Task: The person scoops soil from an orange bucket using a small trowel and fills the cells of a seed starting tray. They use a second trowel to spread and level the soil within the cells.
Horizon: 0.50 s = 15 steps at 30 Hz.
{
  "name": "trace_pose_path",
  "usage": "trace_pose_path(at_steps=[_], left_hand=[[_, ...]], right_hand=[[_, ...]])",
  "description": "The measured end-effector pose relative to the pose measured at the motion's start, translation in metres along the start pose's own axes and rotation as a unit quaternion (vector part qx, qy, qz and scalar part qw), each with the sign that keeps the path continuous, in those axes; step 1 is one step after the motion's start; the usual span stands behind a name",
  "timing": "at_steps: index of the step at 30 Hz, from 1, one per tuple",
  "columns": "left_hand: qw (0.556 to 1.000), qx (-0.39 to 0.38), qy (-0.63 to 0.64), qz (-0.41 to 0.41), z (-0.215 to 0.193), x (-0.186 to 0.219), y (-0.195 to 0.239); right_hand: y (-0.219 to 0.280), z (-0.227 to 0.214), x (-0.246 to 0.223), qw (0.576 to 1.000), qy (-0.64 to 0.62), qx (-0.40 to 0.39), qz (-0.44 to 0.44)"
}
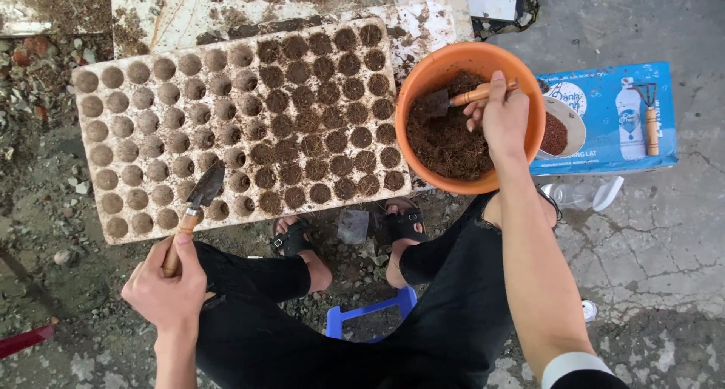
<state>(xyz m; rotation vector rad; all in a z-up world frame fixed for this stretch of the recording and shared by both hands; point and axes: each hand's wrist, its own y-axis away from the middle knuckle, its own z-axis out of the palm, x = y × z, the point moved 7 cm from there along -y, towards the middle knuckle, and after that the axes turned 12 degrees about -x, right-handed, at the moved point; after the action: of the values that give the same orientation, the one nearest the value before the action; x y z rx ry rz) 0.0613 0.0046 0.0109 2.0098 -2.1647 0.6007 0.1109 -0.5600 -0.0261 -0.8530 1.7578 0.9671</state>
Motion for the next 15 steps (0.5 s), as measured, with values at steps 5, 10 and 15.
trace_pose_path(at_steps=[5,10,15], left_hand=[[1.000,0.002,0.013,0.000,-0.002,0.006,-0.002],[1.000,0.010,0.015,0.003,-0.008,0.013,-0.004],[0.999,0.030,0.016,-0.001,-0.012,0.010,-0.004]], right_hand=[[-0.002,-0.002,0.007,0.997,-0.073,-0.013,0.020],[0.021,-0.006,-0.014,0.989,-0.139,-0.053,0.003],[0.076,-0.015,-0.011,0.955,-0.296,0.028,0.009]])
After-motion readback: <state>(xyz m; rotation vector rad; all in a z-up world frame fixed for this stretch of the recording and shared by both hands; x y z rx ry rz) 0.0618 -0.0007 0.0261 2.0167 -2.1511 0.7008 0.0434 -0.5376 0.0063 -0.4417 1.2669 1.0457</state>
